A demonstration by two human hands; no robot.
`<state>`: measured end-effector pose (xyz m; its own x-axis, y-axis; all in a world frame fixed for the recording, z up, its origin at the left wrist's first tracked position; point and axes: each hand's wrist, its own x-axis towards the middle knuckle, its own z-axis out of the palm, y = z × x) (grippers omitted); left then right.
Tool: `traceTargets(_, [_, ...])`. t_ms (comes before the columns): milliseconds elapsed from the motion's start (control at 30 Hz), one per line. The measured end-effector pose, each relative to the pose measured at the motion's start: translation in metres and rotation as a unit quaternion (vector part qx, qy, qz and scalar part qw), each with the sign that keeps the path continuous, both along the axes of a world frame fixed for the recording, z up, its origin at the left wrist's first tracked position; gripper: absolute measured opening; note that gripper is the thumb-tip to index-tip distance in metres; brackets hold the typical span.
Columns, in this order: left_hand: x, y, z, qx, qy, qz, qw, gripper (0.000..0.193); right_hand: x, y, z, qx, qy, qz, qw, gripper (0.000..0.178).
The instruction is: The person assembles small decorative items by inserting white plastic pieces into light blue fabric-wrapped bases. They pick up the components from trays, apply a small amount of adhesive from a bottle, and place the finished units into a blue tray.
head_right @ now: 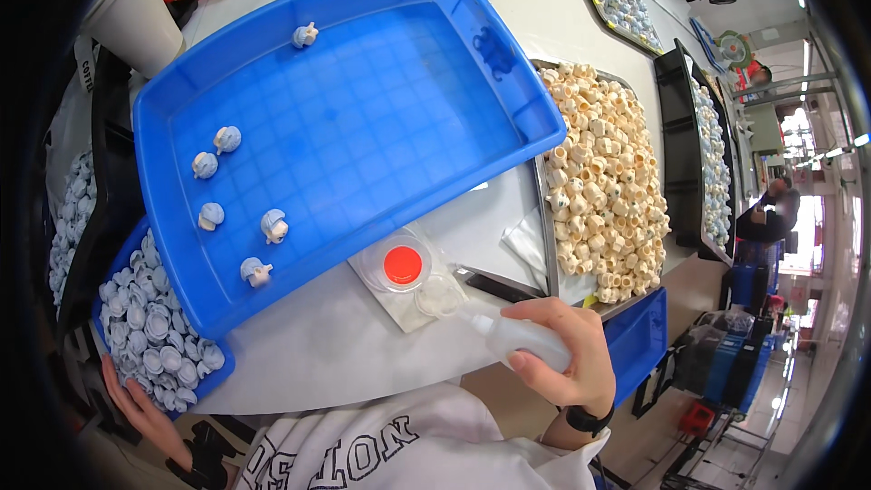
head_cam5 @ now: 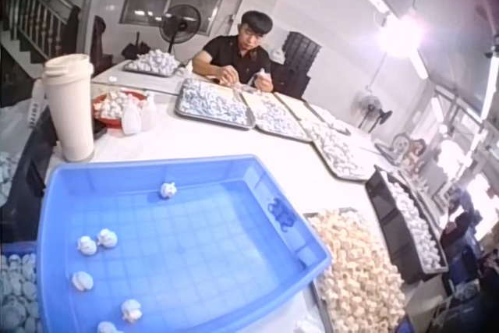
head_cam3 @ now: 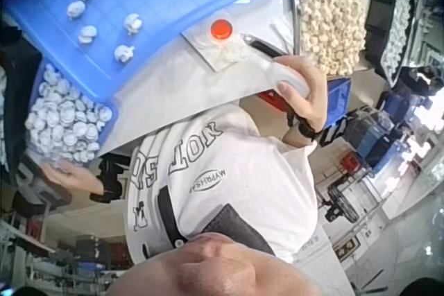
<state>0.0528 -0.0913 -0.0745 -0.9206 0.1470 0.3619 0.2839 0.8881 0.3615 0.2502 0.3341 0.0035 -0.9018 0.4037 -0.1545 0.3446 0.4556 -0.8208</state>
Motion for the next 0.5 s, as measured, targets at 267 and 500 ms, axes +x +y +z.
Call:
traceTargets(267, [0.0000, 0.0003, 0.0007, -0.019, 0.013, 0.018, 1.000, 0.040, -0.0011, 0.0023, -0.0022, 0.012, 0.000, 0.018, 1.000, 0.036])
traceTargets(500, [0.0013, 0.0017, -0.0017, -0.030, 0.028, 0.044, 0.998, 0.042, -0.0025, 0.0012, -0.0016, 0.005, -0.001, 0.026, 1.000, 0.036])
